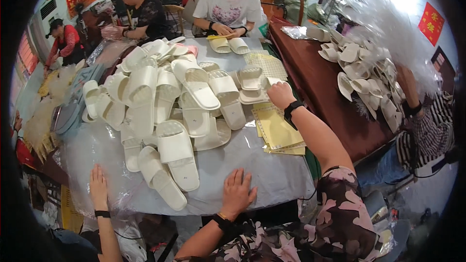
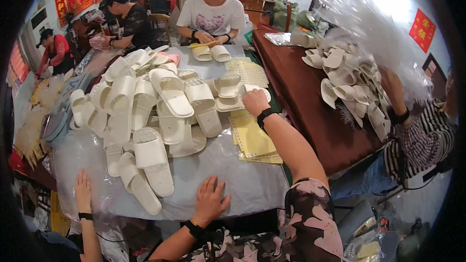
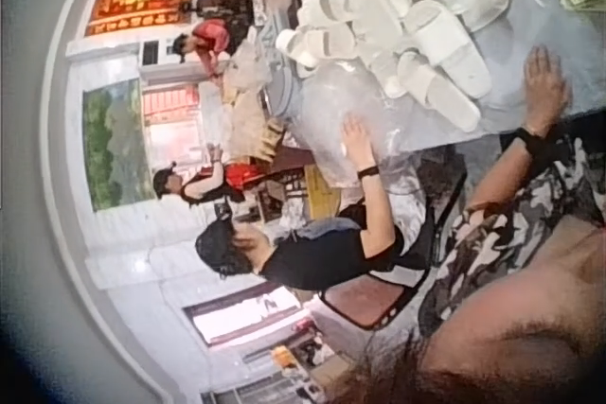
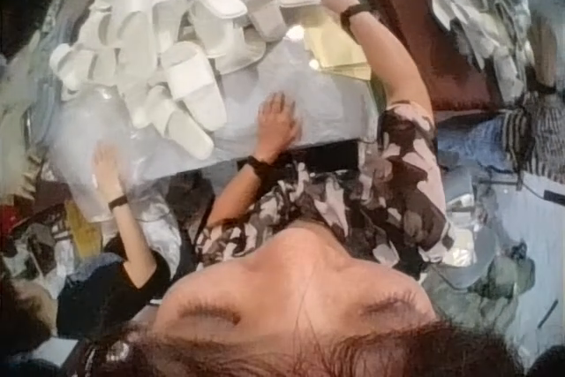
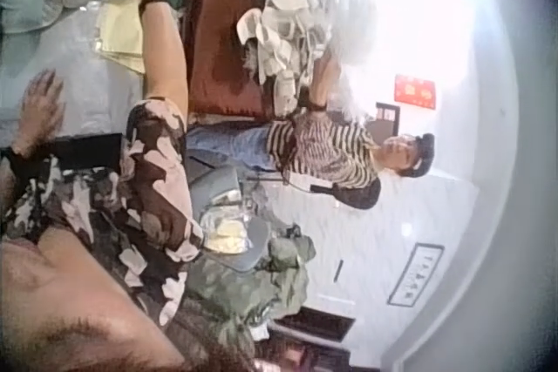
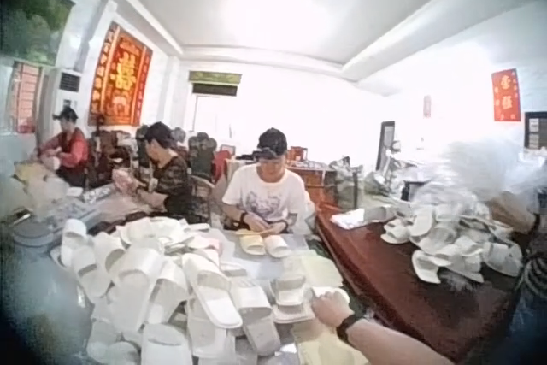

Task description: Inspecting and assembling white plastic slippers at a production table.

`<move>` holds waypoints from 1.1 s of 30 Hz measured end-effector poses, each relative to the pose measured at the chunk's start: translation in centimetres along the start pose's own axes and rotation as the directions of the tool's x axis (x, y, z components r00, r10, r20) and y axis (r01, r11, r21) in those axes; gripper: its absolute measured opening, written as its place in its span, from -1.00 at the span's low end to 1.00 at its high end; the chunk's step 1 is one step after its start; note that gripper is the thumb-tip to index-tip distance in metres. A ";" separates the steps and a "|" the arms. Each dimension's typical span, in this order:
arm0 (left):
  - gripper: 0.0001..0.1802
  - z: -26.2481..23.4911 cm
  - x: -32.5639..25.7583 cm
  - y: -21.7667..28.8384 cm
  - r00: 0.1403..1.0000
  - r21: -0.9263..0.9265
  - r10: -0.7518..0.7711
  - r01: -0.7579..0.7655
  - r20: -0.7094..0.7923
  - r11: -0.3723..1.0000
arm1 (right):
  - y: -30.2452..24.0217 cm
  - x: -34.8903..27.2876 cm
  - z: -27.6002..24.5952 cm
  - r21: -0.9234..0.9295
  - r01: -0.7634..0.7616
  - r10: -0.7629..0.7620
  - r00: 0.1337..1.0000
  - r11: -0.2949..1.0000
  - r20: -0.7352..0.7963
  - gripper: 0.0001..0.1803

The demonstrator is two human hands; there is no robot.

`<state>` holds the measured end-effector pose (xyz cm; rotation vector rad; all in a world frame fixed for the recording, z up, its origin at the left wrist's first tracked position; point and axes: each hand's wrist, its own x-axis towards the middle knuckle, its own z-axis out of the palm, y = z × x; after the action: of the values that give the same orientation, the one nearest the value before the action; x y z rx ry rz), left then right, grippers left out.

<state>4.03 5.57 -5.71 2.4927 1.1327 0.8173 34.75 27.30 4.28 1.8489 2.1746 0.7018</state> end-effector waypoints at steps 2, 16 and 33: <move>-0.44 0.3 0.4 0.4 1.000 -0.005 0.014 -0.014 0.000 1.000 | 0.8 -1.3 -0.5 -0.025 -0.005 0.006 0.999 1.000 0.043 -0.81; -0.46 0.7 -0.3 0.0 0.999 -0.056 -0.027 0.028 0.019 0.998 | -5.6 -13.5 0.2 0.502 -0.322 0.170 0.930 0.802 0.325 -0.43; -0.83 -20.5 -3.6 0.0 0.579 -0.047 -0.119 0.137 -0.807 0.989 | -7.5 -16.9 3.7 0.899 0.041 0.332 0.936 -0.435 0.118 -0.43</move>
<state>-10.21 3.31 9.33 1.9738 1.5409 2.0282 33.19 10.98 -4.99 2.6358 2.7341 -2.2093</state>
